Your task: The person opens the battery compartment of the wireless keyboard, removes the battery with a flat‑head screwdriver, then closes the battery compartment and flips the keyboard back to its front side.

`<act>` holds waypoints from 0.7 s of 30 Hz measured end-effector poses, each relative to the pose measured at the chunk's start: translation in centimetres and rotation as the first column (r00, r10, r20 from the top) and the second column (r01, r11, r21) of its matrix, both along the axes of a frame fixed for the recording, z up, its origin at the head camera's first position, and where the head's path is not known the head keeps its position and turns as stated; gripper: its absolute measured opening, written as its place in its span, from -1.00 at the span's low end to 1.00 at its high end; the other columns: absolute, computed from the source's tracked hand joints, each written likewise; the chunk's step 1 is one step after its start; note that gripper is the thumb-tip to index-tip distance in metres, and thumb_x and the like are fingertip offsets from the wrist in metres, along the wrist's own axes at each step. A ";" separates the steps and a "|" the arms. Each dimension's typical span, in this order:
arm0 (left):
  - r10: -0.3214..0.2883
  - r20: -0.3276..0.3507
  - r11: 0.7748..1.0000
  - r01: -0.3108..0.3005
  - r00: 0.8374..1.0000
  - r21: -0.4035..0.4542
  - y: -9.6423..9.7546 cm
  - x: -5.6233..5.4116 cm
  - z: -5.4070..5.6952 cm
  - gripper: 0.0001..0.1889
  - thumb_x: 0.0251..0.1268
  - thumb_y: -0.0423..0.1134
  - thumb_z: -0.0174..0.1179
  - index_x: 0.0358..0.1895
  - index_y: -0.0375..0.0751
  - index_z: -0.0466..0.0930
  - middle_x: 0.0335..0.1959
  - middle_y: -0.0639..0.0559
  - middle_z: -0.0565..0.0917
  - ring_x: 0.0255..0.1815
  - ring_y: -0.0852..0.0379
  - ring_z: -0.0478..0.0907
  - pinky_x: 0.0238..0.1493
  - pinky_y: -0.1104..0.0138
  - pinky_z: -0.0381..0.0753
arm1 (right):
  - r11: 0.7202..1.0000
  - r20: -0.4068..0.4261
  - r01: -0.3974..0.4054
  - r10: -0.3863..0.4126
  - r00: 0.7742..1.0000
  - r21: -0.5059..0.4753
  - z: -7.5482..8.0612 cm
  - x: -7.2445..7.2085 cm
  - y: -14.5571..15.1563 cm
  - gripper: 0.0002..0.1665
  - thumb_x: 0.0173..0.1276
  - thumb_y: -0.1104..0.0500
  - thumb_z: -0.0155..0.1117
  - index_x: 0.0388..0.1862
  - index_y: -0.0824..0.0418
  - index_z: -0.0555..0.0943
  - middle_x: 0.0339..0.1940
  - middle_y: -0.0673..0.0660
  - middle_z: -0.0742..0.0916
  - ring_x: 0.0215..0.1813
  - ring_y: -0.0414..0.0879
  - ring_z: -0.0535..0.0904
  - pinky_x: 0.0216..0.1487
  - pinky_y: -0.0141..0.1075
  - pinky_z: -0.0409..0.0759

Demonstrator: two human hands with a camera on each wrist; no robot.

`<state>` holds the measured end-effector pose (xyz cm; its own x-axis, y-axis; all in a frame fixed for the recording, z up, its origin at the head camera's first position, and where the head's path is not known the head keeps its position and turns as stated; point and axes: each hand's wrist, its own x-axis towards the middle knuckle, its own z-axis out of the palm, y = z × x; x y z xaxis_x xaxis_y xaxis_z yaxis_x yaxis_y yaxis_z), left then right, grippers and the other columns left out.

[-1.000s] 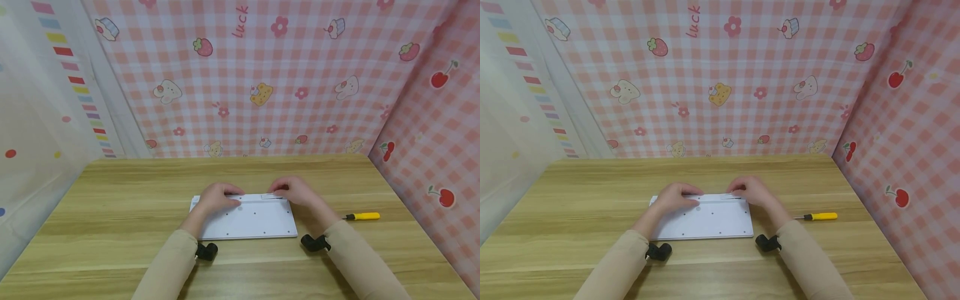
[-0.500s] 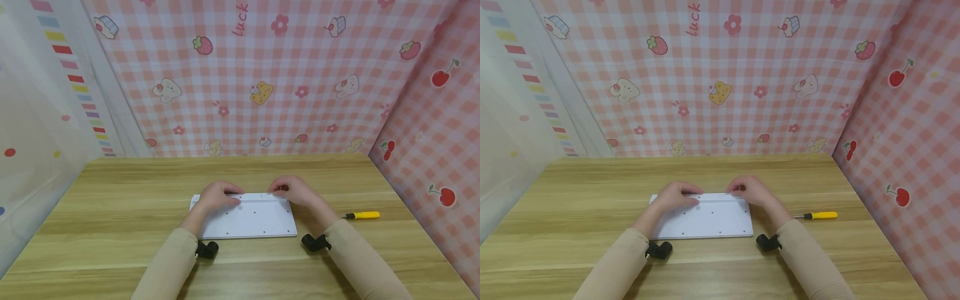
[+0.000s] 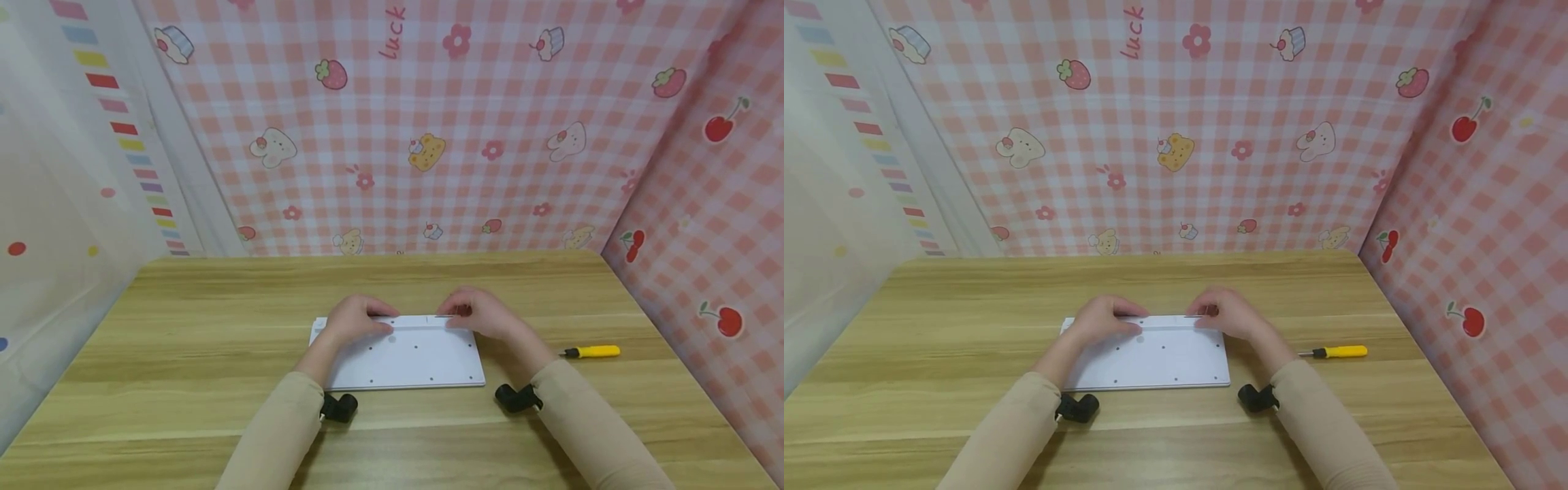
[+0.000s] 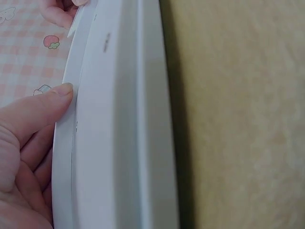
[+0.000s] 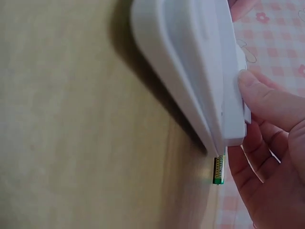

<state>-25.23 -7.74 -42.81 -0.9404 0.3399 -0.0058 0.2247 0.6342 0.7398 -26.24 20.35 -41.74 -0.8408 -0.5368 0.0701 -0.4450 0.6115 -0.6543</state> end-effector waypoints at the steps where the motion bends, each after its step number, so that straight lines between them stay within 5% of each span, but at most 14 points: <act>1: 0.001 -0.002 1.000 -0.001 1.000 0.000 0.0 0.0 0.0 -0.75 0.07 -0.25 0.50 -0.14 0.06 0.81 -0.14 0.18 0.76 -0.01 0.17 0.64 0.13 0.19 0.52 | 1.000 -0.002 -0.003 0.003 1.000 -0.003 -0.1 0.0 0.0 -0.81 0.25 0.31 0.44 -0.19 0.09 0.78 -0.20 -0.01 0.68 -0.22 -0.08 0.50 -0.16 -0.24 0.52; 21: 0.012 -0.016 1.000 -0.012 1.000 -0.010 -0.1 0.1 -0.2 -0.75 0.06 -0.23 0.51 -0.14 0.09 0.82 -0.14 0.21 0.76 0.00 0.18 0.64 0.13 0.21 0.52 | 0.998 -0.117 -0.052 0.057 0.992 0.038 -0.7 0.0 0.3 -0.83 0.22 0.27 0.49 -0.19 0.10 0.80 -0.29 -0.07 0.62 -0.30 -0.16 0.46 -0.29 -0.35 0.52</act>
